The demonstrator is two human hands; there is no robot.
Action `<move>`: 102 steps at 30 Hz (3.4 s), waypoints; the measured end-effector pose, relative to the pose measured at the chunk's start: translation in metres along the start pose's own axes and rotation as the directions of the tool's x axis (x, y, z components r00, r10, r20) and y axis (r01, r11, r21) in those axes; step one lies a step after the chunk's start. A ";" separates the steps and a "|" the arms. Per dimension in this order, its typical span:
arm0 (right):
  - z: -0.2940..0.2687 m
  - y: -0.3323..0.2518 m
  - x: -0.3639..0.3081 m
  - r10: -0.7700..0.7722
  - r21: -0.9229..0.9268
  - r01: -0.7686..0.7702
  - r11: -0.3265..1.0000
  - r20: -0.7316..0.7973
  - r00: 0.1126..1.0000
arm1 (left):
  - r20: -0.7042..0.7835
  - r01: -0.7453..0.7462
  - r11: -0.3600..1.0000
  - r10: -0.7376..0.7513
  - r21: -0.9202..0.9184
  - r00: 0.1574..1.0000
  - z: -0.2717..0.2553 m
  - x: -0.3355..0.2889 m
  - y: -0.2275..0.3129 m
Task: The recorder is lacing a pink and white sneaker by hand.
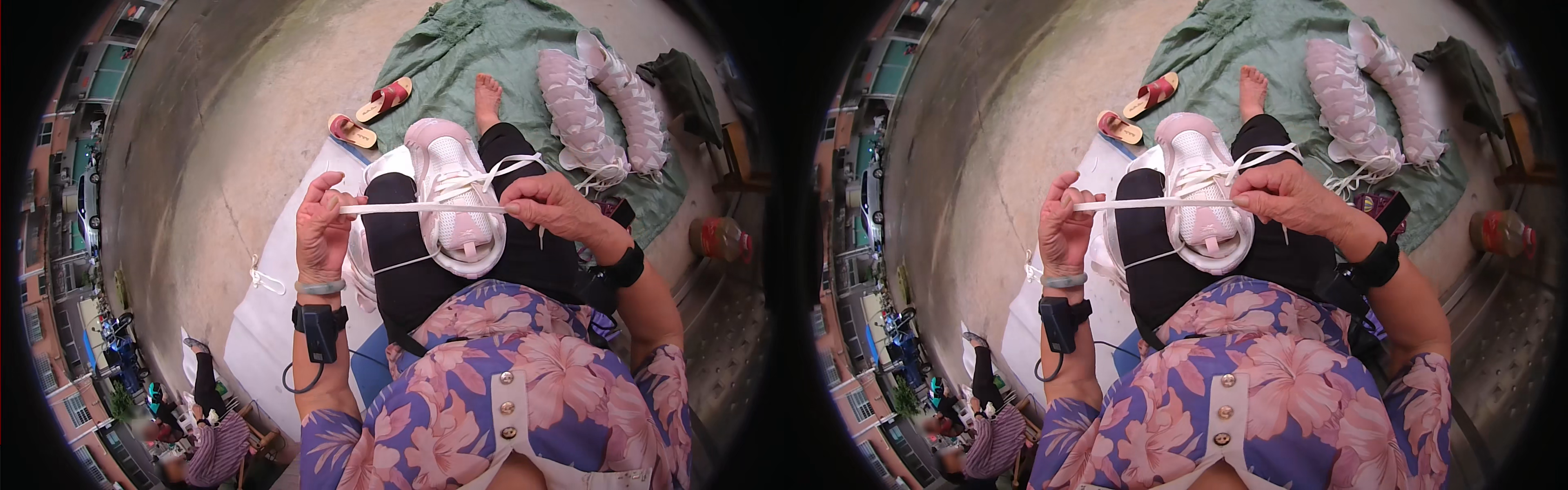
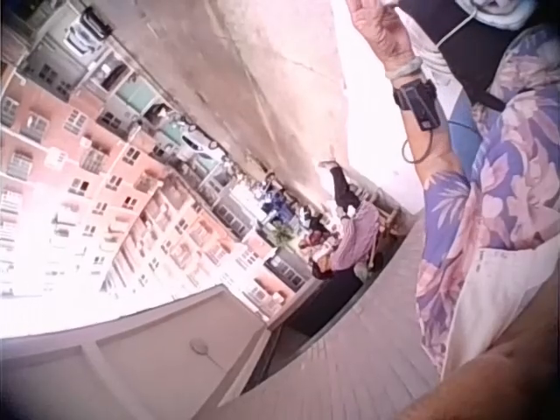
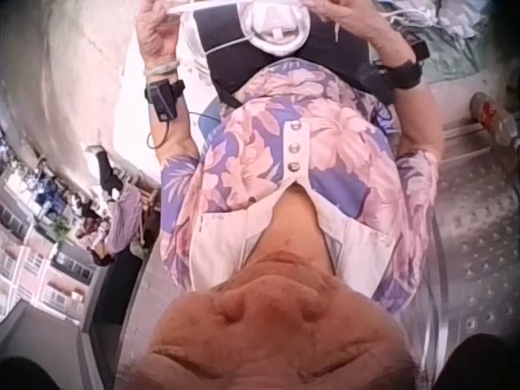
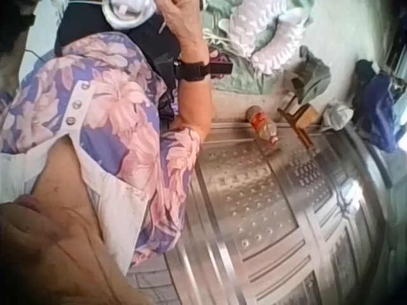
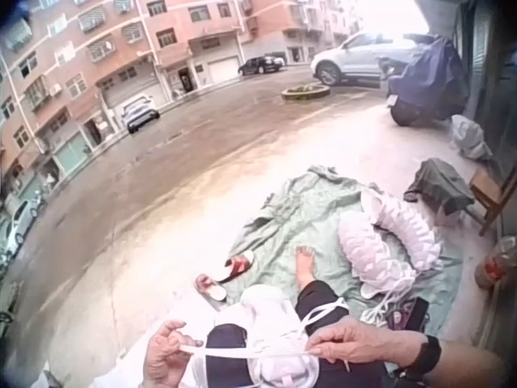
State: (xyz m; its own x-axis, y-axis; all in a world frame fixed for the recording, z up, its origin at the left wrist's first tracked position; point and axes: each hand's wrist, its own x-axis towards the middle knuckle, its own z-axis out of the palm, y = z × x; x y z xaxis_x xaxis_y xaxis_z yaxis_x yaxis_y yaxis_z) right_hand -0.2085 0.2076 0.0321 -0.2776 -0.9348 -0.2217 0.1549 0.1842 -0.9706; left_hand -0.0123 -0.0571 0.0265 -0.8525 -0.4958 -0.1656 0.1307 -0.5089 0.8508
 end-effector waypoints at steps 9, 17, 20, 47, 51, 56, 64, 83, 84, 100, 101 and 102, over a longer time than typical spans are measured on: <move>0.038 0.022 0.029 0.085 -0.195 -0.073 0.978 0.051 0.995 | 0.070 -0.177 0.669 0.184 0.722 0.981 0.020 0.001 -0.051; 0.045 0.007 0.033 0.125 0.026 -0.133 0.991 0.211 0.970 | 0.344 0.058 0.824 -0.298 0.564 0.890 0.062 -0.006 -0.058; 0.033 0.018 0.021 0.109 -0.039 -0.105 0.994 0.149 0.983 | 0.297 0.052 0.753 -0.320 0.656 0.900 0.051 -0.006 -0.049; 0.038 0.022 0.019 0.079 0.180 -0.079 0.981 0.007 0.997 | 0.378 0.117 0.821 -0.378 0.559 0.845 0.070 -0.007 -0.055; 0.036 0.032 0.020 0.024 0.112 -0.023 0.993 -0.008 1.000 | 0.388 -0.093 0.746 -0.232 0.659 0.892 0.071 -0.009 -0.060; 0.036 0.048 0.023 -0.462 -0.663 0.223 0.714 -0.207 0.862 | 0.535 -0.525 -0.110 0.249 0.844 0.808 0.072 -0.006 -0.070; 0.036 0.064 0.028 -0.591 -0.826 0.279 0.490 -0.080 0.803 | 0.542 -0.484 -0.277 0.199 0.830 0.816 0.064 -0.008 -0.094; 0.044 0.075 0.038 -0.608 -0.777 0.284 0.562 -0.155 0.778 | 0.408 -0.437 0.189 0.173 0.879 0.896 0.046 0.001 -0.107; 0.044 0.075 0.038 -0.604 -0.769 0.283 0.573 -0.162 0.780 | 0.407 -0.437 0.191 0.177 0.879 0.896 0.048 0.003 -0.105; 0.047 0.074 0.040 -0.539 -0.759 0.214 0.615 -0.207 0.816 | 0.487 -0.495 0.023 0.146 0.869 0.861 0.061 0.004 -0.091; 0.047 0.073 0.041 -0.537 -0.755 0.208 0.622 -0.217 0.815 | 0.471 -0.469 -0.048 0.125 0.882 0.873 0.066 0.005 -0.090; 0.047 0.072 0.041 -0.535 -0.751 0.205 0.628 -0.225 0.814 | 0.452 -0.440 -0.120 0.107 0.890 0.885 0.070 0.006 -0.090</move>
State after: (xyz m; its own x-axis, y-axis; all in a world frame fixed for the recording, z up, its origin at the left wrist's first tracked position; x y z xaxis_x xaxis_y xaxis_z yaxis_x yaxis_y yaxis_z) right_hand -0.1643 0.1678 -0.0423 -0.5222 -0.7915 0.3177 -0.6718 0.1523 -0.7249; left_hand -0.0642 0.0352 -0.0159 -0.9698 -0.1749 0.1698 -0.0908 0.9056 0.4143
